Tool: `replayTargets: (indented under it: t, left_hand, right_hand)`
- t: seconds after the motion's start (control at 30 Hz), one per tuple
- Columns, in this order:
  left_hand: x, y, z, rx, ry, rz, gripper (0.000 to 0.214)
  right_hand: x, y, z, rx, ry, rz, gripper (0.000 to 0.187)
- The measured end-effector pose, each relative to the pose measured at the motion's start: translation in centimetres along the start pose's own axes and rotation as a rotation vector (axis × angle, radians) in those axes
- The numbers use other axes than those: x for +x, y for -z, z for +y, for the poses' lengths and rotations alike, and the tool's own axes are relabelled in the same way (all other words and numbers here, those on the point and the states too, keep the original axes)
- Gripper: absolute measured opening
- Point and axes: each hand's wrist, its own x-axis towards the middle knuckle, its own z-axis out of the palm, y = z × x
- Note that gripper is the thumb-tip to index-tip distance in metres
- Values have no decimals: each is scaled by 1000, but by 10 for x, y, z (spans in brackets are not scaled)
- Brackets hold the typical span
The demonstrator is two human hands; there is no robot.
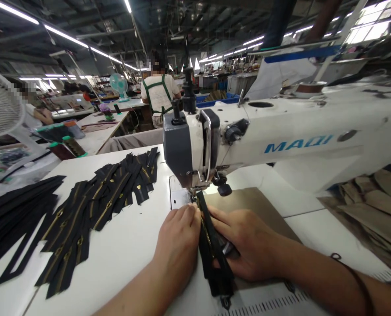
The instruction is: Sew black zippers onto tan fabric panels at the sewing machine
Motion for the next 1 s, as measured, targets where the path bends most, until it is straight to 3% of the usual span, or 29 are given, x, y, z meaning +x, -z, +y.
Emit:
replayTargets:
  t: [0.27, 0.5, 0.67, 0.8, 0.93, 1.0]
  left_hand:
    - [4, 4, 2, -51, 77, -95, 15]
    - [5, -4, -7, -82, 73, -13, 15]
    - [-5, -1, -10, -80, -3, 65, 29]
    - [-17, 4, -9, -111, -68, 110, 35]
    - [-19, 4, -10, -176, -49, 119, 32]
    - [-18, 2, -11, -208, -34, 117, 30]
  right_hand:
    - [1, 1, 4, -21, 11, -1, 70]
    - [13, 5, 11, -22, 58, 53, 66]
    - [20, 8, 11, -76, 57, 93, 56]
    - [0, 0, 0, -87, 11, 92, 66]
    - [-33, -12, -21, -69, 11, 189, 39]
    - [-43, -17, -32, -66, 11, 246, 34]
